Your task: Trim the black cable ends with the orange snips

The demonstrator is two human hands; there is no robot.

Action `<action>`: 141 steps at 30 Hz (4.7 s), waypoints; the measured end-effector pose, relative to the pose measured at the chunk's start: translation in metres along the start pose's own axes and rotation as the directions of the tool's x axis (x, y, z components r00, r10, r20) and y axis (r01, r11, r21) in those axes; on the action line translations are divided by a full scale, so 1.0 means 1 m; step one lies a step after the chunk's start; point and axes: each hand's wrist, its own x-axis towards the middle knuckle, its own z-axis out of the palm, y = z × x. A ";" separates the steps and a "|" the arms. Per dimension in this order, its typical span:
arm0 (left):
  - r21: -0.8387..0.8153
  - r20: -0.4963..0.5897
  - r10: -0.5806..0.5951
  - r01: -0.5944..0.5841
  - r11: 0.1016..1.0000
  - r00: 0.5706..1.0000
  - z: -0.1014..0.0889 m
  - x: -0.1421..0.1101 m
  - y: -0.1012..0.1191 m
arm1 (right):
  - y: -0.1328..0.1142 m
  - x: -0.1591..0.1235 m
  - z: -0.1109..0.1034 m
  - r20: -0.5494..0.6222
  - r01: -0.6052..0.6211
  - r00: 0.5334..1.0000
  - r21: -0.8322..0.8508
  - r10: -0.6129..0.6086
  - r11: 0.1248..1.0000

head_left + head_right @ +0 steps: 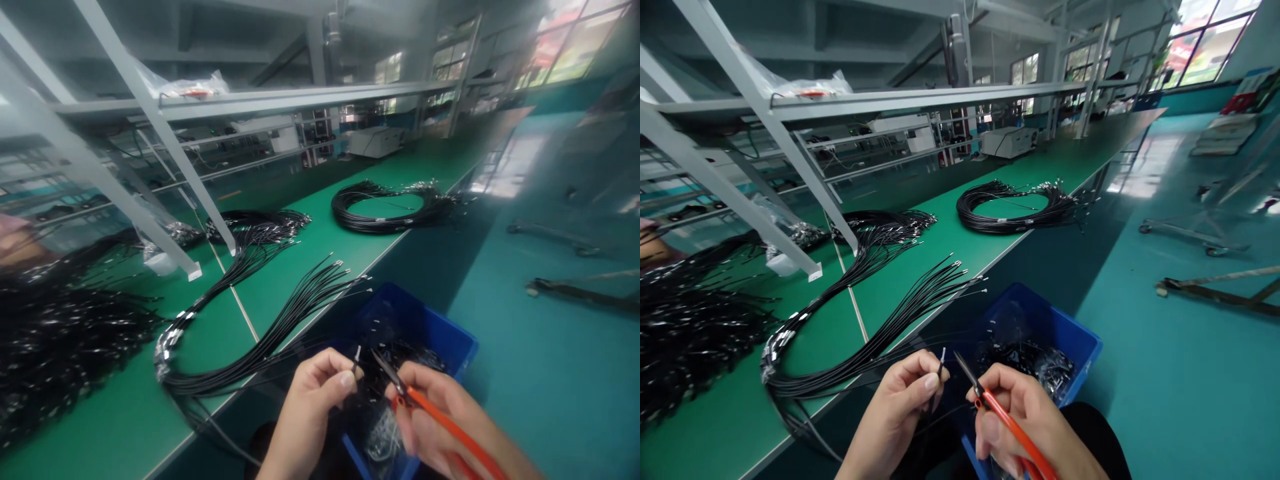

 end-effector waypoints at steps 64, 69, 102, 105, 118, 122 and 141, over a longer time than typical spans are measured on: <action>-0.204 0.065 -0.147 0.157 0.966 0.987 -0.005 0.000 -0.007 | 0.007 0.012 0.022 -0.334 0.155 0.920 -0.169 -0.205 0.973; 0.148 -0.001 0.029 -0.029 0.989 1.000 -0.001 -0.004 -0.003 | 0.004 0.010 0.022 -0.486 0.200 0.833 -0.183 -0.265 0.963; 0.996 0.065 0.107 -0.058 -0.068 0.992 -0.018 0.015 -0.021 | -0.008 -0.016 -0.005 -0.646 0.398 0.706 0.025 -0.289 0.917; 0.989 0.037 0.091 -0.024 -0.147 0.995 -0.039 0.027 -0.030 | -0.019 -0.018 0.001 -0.652 0.461 0.659 -0.044 -0.375 0.886; 0.994 0.105 0.043 -0.105 -0.009 0.994 0.008 0.035 0.014 | -0.024 -0.015 -0.003 -0.699 0.547 0.562 -0.087 -0.442 0.833; 0.937 0.316 0.157 -0.334 0.102 0.936 0.039 0.017 0.028 | -0.017 -0.012 -0.010 -0.712 0.503 0.602 -0.014 -0.362 0.864; 0.674 0.095 0.125 -0.156 0.722 0.988 0.039 -0.010 -0.002 | -0.004 -0.003 0.031 -0.566 0.371 0.766 0.004 -0.304 0.929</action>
